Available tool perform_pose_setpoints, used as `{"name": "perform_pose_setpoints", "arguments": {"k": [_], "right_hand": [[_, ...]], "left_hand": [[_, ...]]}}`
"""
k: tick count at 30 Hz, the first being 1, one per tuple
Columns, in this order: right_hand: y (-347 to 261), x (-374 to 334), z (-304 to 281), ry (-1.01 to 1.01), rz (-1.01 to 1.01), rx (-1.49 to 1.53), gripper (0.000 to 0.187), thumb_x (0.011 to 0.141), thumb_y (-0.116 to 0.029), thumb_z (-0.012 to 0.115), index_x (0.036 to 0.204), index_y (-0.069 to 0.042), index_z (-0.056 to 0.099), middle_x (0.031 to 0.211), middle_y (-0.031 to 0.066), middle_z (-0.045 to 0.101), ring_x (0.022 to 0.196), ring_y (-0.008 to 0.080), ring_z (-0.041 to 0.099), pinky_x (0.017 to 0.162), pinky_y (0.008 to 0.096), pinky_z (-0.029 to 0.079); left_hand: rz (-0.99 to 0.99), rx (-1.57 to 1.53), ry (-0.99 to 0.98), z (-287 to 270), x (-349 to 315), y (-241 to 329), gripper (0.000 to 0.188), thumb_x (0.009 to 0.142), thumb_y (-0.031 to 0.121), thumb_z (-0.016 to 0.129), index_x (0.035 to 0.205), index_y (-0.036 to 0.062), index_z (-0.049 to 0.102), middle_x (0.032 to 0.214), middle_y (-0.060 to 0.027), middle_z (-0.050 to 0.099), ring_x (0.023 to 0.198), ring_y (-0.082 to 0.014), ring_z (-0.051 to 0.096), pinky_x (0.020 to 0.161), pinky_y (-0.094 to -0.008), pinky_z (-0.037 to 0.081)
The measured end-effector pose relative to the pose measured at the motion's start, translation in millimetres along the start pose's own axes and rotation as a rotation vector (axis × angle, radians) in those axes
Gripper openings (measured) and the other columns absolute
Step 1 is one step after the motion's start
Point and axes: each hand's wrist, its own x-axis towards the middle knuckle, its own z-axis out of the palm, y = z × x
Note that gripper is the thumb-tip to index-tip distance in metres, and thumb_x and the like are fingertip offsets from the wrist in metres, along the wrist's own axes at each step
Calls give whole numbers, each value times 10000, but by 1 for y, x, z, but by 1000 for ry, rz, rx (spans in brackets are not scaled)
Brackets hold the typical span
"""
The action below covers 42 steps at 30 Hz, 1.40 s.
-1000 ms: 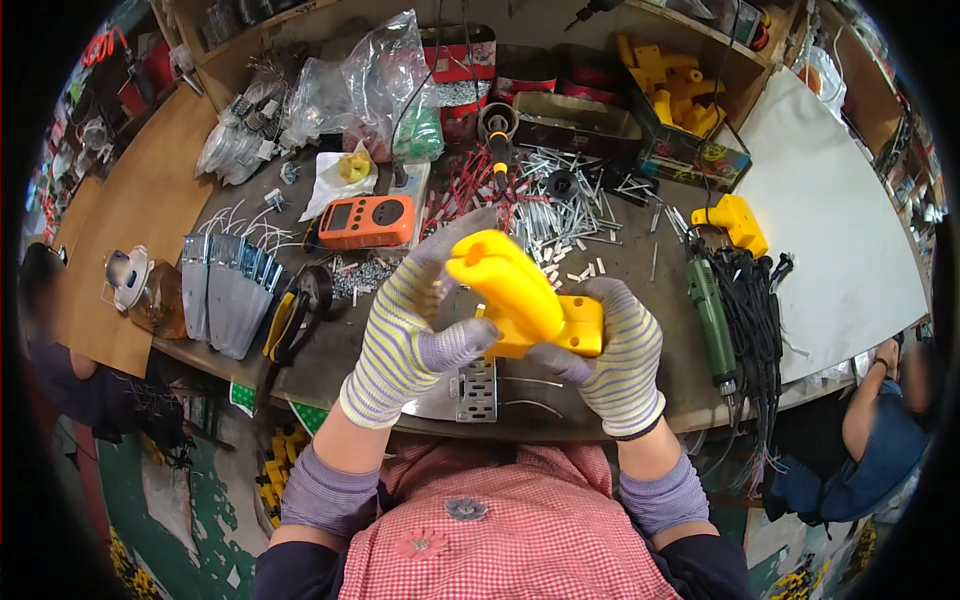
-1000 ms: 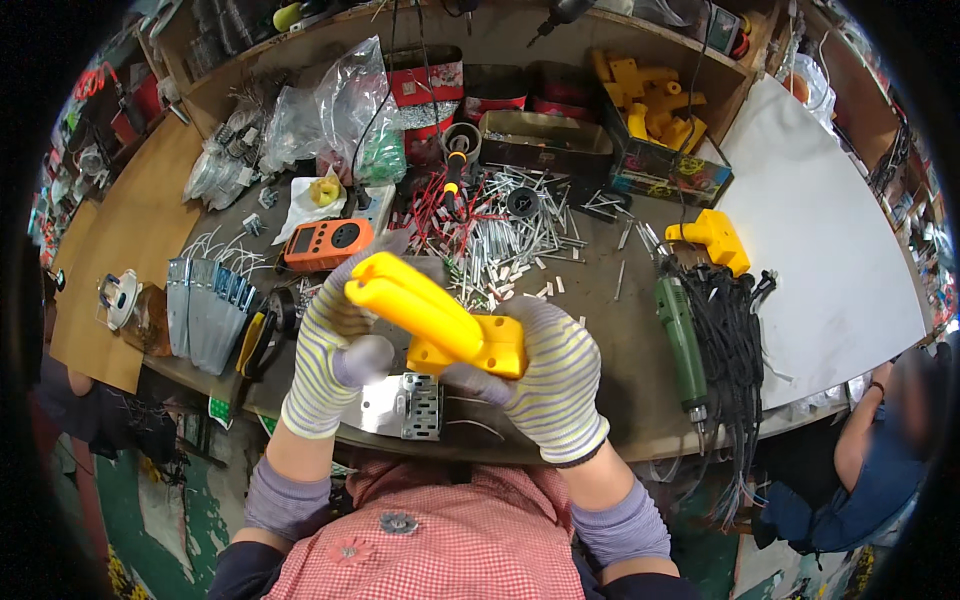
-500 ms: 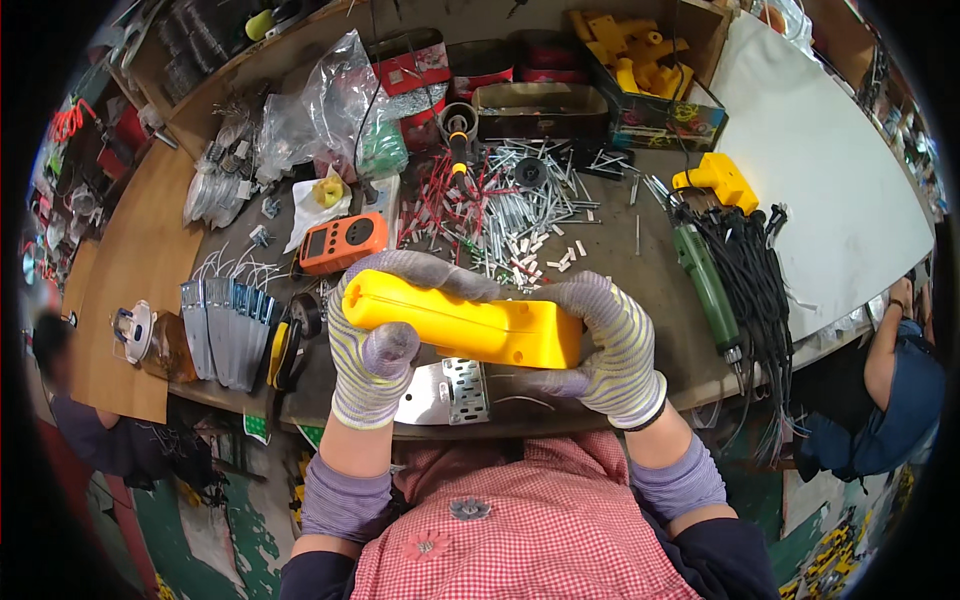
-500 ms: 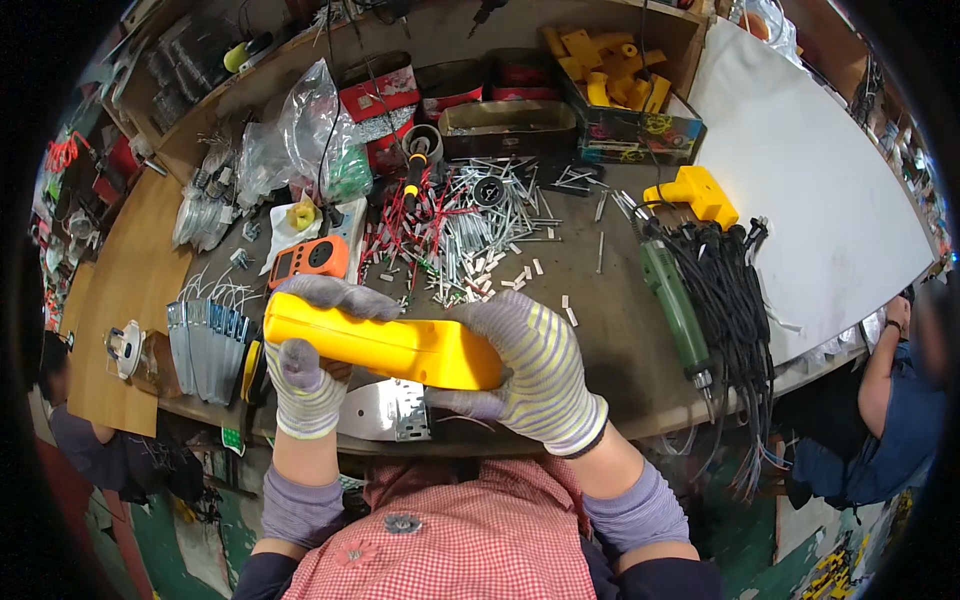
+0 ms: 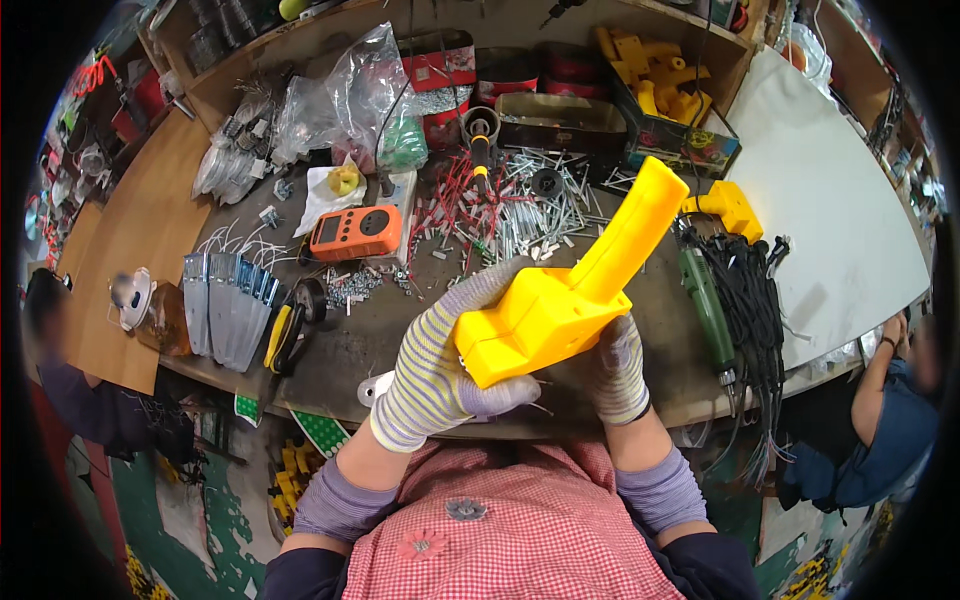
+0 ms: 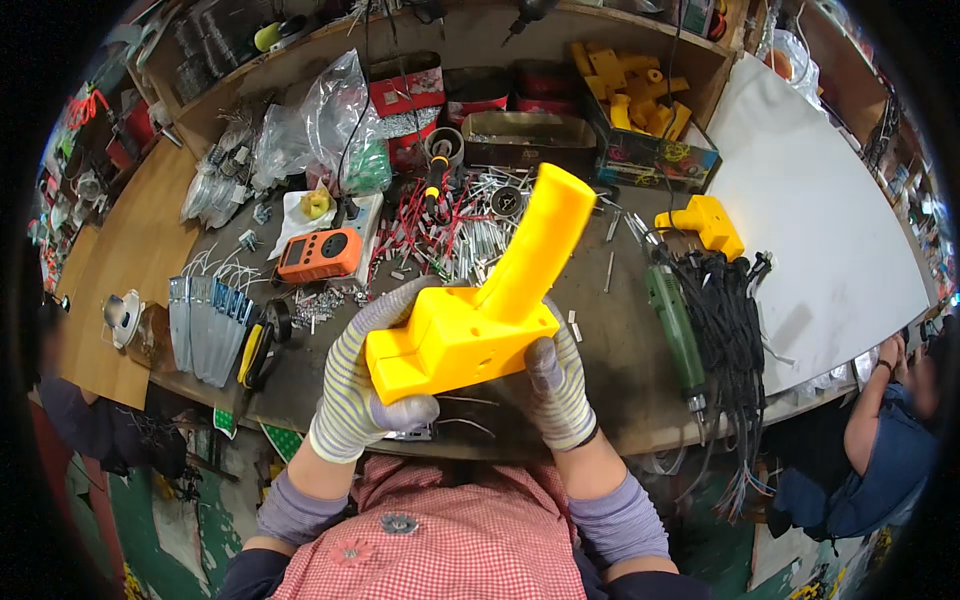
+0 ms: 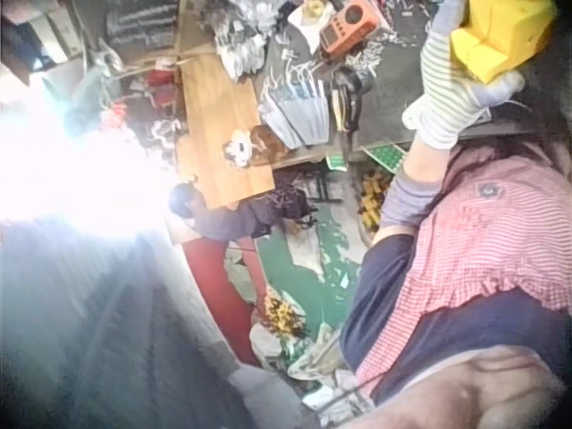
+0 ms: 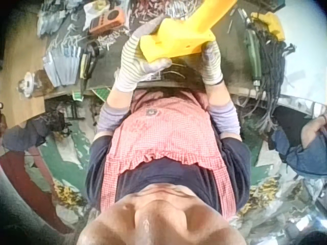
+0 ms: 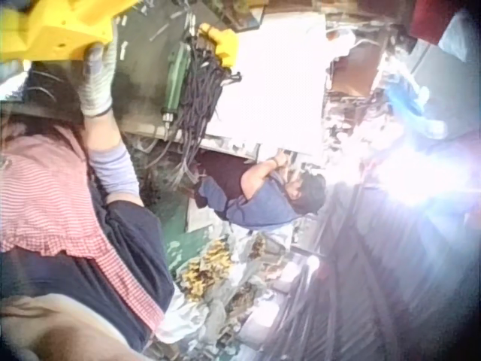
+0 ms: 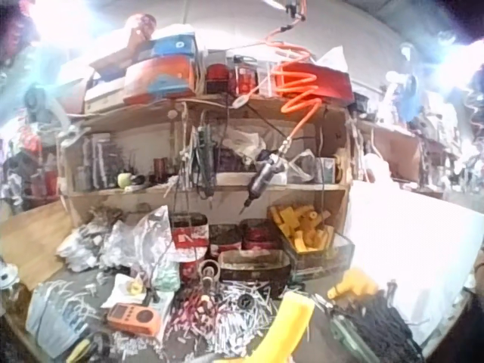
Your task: Assembling a yellow plastic housing with internal electrical wiring and components.
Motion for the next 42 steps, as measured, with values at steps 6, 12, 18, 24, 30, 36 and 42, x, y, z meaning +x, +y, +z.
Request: {"name": "perform_pose_setpoints", "arguments": {"k": [6, 12, 18, 24, 30, 36, 42], "right_hand": [[0, 0, 2, 87, -24, 6, 948, 793, -648, 725, 1440, -44, 387, 1355, 128, 544, 1207, 264, 582, 1047, 414, 473], [-28, -5, 16, 257, 52, -238, 845, 819, -555, 736, 1397, -48, 386, 1290, 121, 561, 1087, 241, 638, 782, 352, 587], [-26, -3, 34, 65, -209, -412, 855, 712, -174, 890, 1404, -87, 397, 1290, 110, 534, 1196, 229, 565, 1007, 377, 488], [-38, -4, 51, 96, -412, -907, 841, 688, -203, 909, 1372, -67, 440, 1251, 148, 566, 1152, 265, 604, 991, 365, 495], [-41, -7, 55, 60, -516, -1069, 840, 683, -236, 915, 1357, -57, 447, 1157, 135, 611, 1044, 262, 654, 923, 382, 540], [-38, -10, 41, 23, -126, -389, 909, 714, -243, 895, 1423, -64, 355, 1269, 106, 503, 1193, 215, 531, 1022, 363, 450], [-14, -2, 12, 147, -69, 20, 756, 877, -372, 754, 1452, -59, 375, 1334, 106, 546, 1242, 239, 541, 1090, 404, 411]], "left_hand": [[-93, -35, 180, 16, 5, 4, 689, 784, 80, 815, 1385, -19, 493, 1327, -133, 585, 1218, -220, 562, 1054, -357, 450], [-230, -127, 265, 3, 15, -7, 533, 906, 182, 715, 1353, -25, 512, 1162, -111, 652, 1026, -192, 638, 895, -342, 535], [-529, -605, 309, -7, 19, -32, 612, 922, 541, 619, 1310, 69, 578, 1054, -53, 697, 780, -160, 626, 686, -326, 513], [-615, -812, 228, 2, 18, -30, 684, 930, 567, 568, 1414, 89, 499, 1390, -98, 574, 1259, -252, 555, 1068, -421, 436], [-631, -850, 229, 2, 10, -34, 703, 944, 591, 524, 1434, 90, 471, 1434, -107, 534, 1313, -259, 516, 1118, -437, 396], [-261, -333, 290, -1, 9, -17, 582, 942, 443, 628, 1355, 44, 531, 1249, -102, 604, 1142, -202, 596, 1005, -372, 488], [185, 373, 238, 15, 4, 0, 734, 715, 112, 856, 1356, 17, 512, 1224, -106, 600, 1105, -210, 597, 975, -343, 481]]}}
